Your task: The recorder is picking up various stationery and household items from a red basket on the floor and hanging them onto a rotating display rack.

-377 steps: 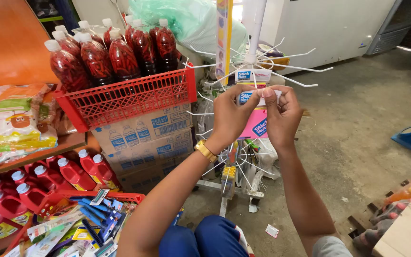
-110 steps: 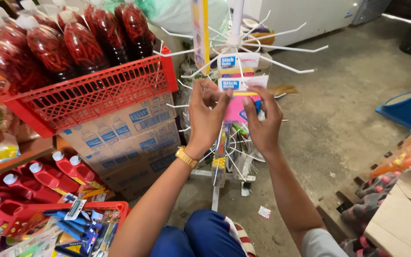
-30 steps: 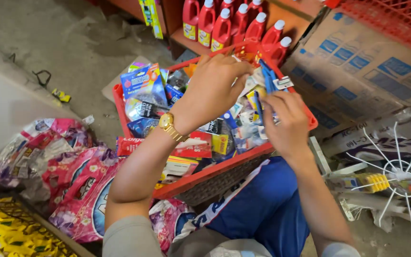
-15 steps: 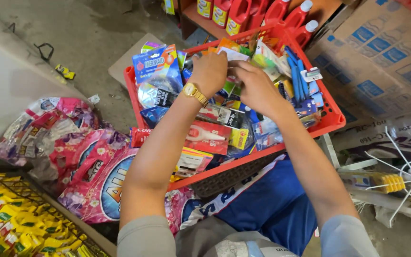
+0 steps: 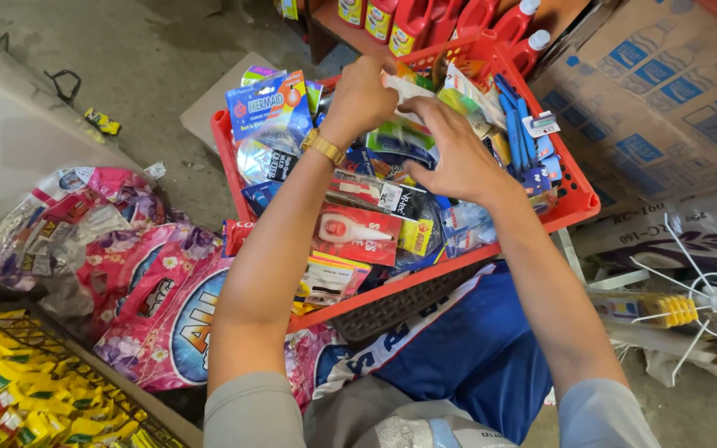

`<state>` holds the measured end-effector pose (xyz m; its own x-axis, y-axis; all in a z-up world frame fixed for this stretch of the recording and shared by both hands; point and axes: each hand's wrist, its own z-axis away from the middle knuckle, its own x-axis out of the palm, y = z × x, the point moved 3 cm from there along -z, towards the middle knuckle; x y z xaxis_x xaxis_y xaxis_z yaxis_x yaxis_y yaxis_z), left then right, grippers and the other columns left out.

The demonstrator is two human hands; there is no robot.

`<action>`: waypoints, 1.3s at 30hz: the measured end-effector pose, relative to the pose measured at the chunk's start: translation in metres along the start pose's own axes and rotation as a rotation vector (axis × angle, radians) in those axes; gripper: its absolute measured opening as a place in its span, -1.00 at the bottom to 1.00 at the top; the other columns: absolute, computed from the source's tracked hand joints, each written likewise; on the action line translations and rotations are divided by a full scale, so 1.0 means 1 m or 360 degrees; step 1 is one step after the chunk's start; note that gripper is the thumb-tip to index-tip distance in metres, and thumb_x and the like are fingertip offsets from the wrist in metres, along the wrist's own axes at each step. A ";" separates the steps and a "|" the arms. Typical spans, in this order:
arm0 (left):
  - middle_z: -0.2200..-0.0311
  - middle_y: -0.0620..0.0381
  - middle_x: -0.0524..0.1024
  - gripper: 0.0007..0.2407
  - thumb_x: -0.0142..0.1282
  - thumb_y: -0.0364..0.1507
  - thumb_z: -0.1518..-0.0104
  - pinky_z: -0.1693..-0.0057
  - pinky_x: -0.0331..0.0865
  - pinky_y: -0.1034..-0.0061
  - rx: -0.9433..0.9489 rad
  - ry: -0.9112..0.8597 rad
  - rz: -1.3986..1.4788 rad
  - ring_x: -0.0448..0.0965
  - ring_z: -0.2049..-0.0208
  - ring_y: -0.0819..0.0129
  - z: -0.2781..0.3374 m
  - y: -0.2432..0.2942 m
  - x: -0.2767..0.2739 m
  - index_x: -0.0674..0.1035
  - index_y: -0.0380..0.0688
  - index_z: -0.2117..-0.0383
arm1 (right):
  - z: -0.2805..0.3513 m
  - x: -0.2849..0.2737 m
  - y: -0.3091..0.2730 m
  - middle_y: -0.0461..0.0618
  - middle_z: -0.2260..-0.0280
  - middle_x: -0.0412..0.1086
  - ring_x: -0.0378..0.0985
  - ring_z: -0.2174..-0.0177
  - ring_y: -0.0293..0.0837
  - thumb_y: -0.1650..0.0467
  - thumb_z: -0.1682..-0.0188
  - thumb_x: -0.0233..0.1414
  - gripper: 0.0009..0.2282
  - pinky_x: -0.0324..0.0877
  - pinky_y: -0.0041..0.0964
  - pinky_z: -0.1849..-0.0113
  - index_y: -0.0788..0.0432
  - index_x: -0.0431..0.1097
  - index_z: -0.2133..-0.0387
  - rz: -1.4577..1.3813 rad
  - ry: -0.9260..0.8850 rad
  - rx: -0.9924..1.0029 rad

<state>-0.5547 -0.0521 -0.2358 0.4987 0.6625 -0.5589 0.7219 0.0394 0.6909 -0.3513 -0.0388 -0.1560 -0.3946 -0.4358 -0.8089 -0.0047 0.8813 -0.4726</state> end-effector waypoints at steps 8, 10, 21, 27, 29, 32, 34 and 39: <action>0.28 -0.08 0.69 -0.83 0.06 -0.56 -0.11 0.02 0.57 0.31 -0.0042 -0.0028 0.0354 0.73 0.18 0.10 -0.005 0.017 -0.005 0.68 -0.20 0.25 | 0.008 0.004 0.020 0.17 -0.02 0.42 0.50 -0.04 0.11 0.51 0.08 0.18 -0.54 0.41 -0.14 -0.03 0.23 0.26 -0.12 -0.0093 0.0249 0.0058; 0.23 0.08 0.70 -0.74 0.04 -0.57 -0.01 -0.01 0.57 0.35 0.0151 -0.0253 0.0645 0.74 0.11 0.21 -0.003 0.037 -0.018 0.65 -0.13 0.17 | 0.011 0.003 0.029 0.06 0.04 0.51 0.62 0.17 -0.12 0.49 -0.12 0.10 -0.83 0.46 -0.34 0.19 0.23 0.35 0.05 -0.0237 0.0510 0.0245; 0.38 0.10 0.58 -0.89 0.32 -0.47 -0.08 0.16 0.31 0.33 0.0484 -0.0126 0.0311 0.52 0.31 0.29 0.007 0.107 -0.063 0.62 -0.19 0.35 | 0.018 -0.022 0.028 -0.10 0.20 0.46 0.46 0.22 -0.33 0.41 -0.20 0.09 -0.81 0.38 -0.42 0.16 0.32 0.38 0.06 -0.0839 0.1033 0.0202; 0.60 0.20 0.52 -0.86 0.26 -0.46 -0.22 0.39 0.31 0.60 0.0250 -0.0207 0.0606 0.43 0.55 0.65 0.002 0.096 -0.064 0.58 -0.30 0.39 | 0.019 -0.013 0.052 -0.08 0.28 0.52 0.53 0.33 -0.36 0.40 -0.15 0.11 -0.83 0.48 -0.43 0.22 0.32 0.42 0.14 -0.1247 0.0962 0.0420; 0.62 0.23 0.51 -0.83 0.25 -0.43 -0.23 0.40 0.30 0.59 0.0124 -0.0315 0.0690 0.43 0.56 0.68 0.002 0.092 -0.060 0.58 -0.31 0.40 | 0.022 -0.011 0.057 -0.09 0.28 0.51 0.53 0.33 -0.37 0.40 -0.16 0.10 -0.83 0.47 -0.44 0.24 0.32 0.42 0.13 -0.1242 0.1003 0.0445; 0.56 0.31 0.48 -0.84 0.29 -0.41 -0.25 0.35 0.29 0.61 0.0217 -0.0469 0.0808 0.37 0.48 0.72 0.002 0.089 -0.051 0.64 -0.31 0.33 | 0.027 -0.011 0.060 -0.10 0.26 0.50 0.51 0.26 -0.38 0.42 -0.19 0.12 -0.83 0.43 -0.46 0.18 0.34 0.43 0.10 -0.1147 0.1097 0.0402; 0.57 0.33 0.46 -0.84 0.30 -0.42 -0.21 0.38 0.24 0.58 0.0244 -0.0546 0.0746 0.34 0.51 0.69 0.004 0.093 -0.051 0.68 -0.28 0.24 | 0.024 -0.011 0.056 -0.10 0.23 0.50 0.52 0.23 -0.37 0.42 -0.22 0.11 -0.85 0.43 -0.45 0.13 0.33 0.41 0.10 -0.1272 0.0964 0.0288; 0.57 0.28 0.48 -0.84 0.34 -0.42 -0.23 0.33 0.31 0.57 0.0345 -0.0530 0.0614 0.37 0.48 0.65 0.006 0.095 -0.047 0.68 -0.31 0.28 | 0.025 -0.013 0.050 -0.13 0.27 0.48 0.45 0.29 -0.40 0.40 -0.22 0.11 -0.84 0.34 -0.49 0.22 0.31 0.43 0.10 -0.1175 0.0883 0.0390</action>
<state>-0.5065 -0.0847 -0.1464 0.8459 0.3248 -0.4231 0.5216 -0.3374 0.7837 -0.3230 0.0061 -0.1779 -0.7488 -0.6624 -0.0254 -0.2595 0.3282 -0.9083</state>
